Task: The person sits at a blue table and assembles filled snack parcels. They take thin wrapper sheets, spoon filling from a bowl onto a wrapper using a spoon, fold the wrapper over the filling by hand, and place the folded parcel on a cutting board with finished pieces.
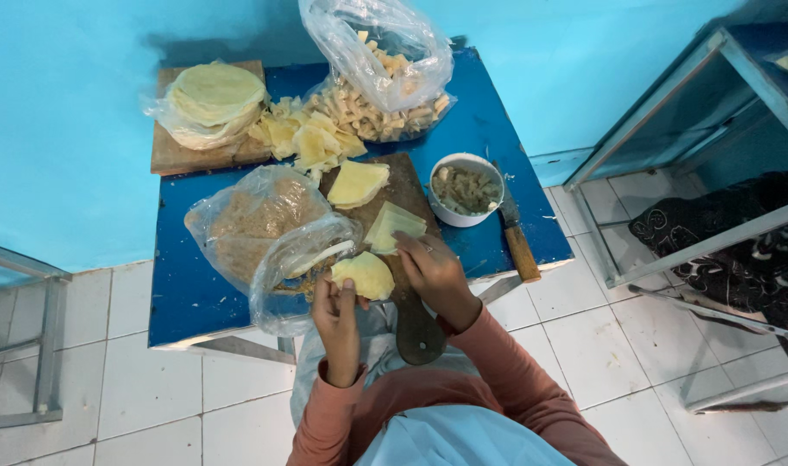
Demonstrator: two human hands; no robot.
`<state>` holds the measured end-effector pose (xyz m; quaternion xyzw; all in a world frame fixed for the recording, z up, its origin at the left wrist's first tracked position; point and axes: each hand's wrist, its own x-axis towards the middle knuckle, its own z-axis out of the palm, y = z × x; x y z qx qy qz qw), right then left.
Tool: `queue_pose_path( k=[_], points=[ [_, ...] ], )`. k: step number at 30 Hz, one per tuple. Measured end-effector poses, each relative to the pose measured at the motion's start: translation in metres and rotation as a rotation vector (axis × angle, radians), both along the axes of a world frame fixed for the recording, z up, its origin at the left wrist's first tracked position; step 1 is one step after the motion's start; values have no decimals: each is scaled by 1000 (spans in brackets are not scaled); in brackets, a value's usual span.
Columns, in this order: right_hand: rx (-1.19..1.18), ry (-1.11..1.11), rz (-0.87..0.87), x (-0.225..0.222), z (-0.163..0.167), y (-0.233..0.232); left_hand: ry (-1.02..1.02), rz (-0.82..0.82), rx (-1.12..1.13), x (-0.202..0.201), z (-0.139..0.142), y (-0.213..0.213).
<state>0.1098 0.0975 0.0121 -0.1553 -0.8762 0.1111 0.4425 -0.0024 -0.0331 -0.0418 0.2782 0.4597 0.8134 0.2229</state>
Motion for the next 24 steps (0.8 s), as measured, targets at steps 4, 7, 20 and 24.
queue_pose_path(
  k=[4,7,20,24],
  points=[
    [-22,-45,7,0,2,-3,8,10,-30,-1,-2,0],
    [-85,6,51,5,9,-6,11,4,-26,-1,-5,0],
    [-377,78,177,15,-7,-24,52,-102,-79,9,-13,2],
    [-474,161,261,17,-26,-13,41,-122,-75,11,-11,3]
  ],
)
